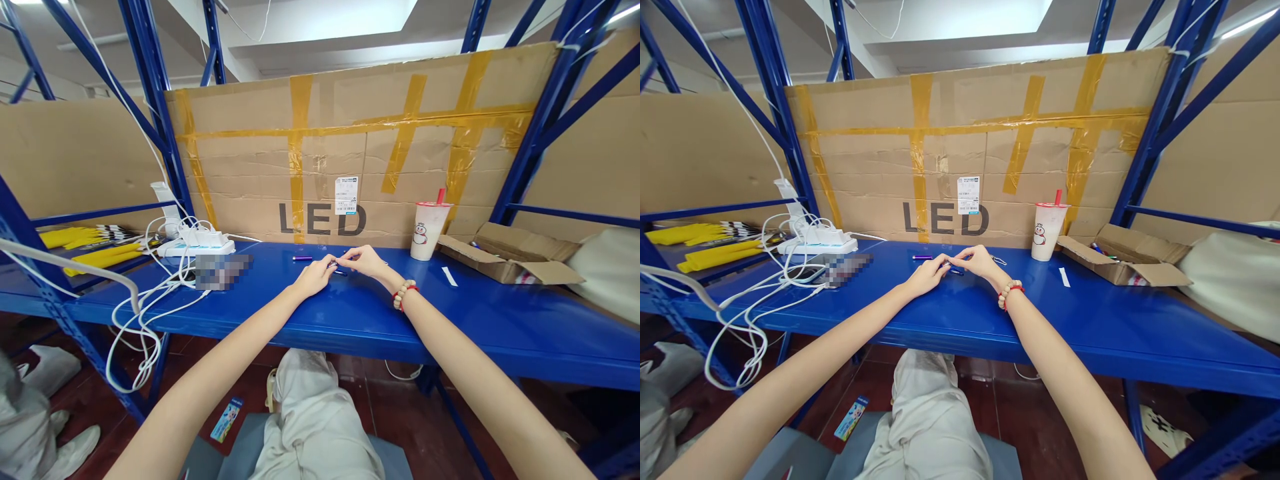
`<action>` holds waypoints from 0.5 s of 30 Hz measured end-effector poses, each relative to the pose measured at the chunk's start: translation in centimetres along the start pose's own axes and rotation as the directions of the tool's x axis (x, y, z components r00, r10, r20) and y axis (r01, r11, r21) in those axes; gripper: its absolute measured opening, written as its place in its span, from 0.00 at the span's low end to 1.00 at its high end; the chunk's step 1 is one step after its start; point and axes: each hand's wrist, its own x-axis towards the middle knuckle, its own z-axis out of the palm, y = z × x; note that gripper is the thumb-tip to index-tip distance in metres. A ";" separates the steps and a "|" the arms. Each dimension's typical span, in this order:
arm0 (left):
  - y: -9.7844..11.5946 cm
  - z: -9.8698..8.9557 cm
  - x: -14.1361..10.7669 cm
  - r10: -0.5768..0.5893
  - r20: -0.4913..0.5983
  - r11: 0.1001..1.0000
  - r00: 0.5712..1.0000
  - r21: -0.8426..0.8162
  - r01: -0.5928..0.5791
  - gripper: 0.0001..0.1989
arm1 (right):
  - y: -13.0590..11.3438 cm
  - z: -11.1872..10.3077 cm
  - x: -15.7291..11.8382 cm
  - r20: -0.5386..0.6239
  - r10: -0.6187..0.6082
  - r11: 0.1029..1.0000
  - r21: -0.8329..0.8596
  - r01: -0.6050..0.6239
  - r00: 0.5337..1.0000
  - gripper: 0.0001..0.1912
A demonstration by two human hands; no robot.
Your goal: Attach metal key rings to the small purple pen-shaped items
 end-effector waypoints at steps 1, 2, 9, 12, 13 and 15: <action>0.0 0.0 0.0 0.008 -0.002 1.000 1.000 0.000 -0.008 0.12 | -0.2 0.0 -0.1 0.009 0.023 1.000 -0.008 -0.023 1.000 0.23; 0.0 0.0 0.0 0.014 -0.009 1.000 1.000 -0.001 -0.014 0.12 | -0.4 -0.1 -0.2 0.016 0.048 0.999 -0.015 -0.048 0.999 0.23; -0.1 0.1 0.2 -0.036 -0.040 0.999 0.999 0.014 0.037 0.11 | -0.9 0.5 -0.3 -0.007 0.120 0.992 0.035 -0.119 0.993 0.25; -0.1 0.2 0.4 -0.083 -0.015 0.995 0.996 0.058 0.084 0.11 | -0.3 0.8 -0.1 -0.001 0.135 0.991 0.013 -0.135 0.991 0.25; -0.1 0.2 0.4 -0.094 -0.009 0.993 0.996 0.072 0.095 0.11 | -0.1 0.9 -0.1 0.001 0.128 0.992 0.001 -0.128 0.992 0.25; 0.0 0.2 0.4 -0.116 -0.006 0.989 0.993 0.089 0.116 0.11 | 0.3 0.9 0.1 -0.005 0.094 0.995 -0.021 -0.094 0.996 0.25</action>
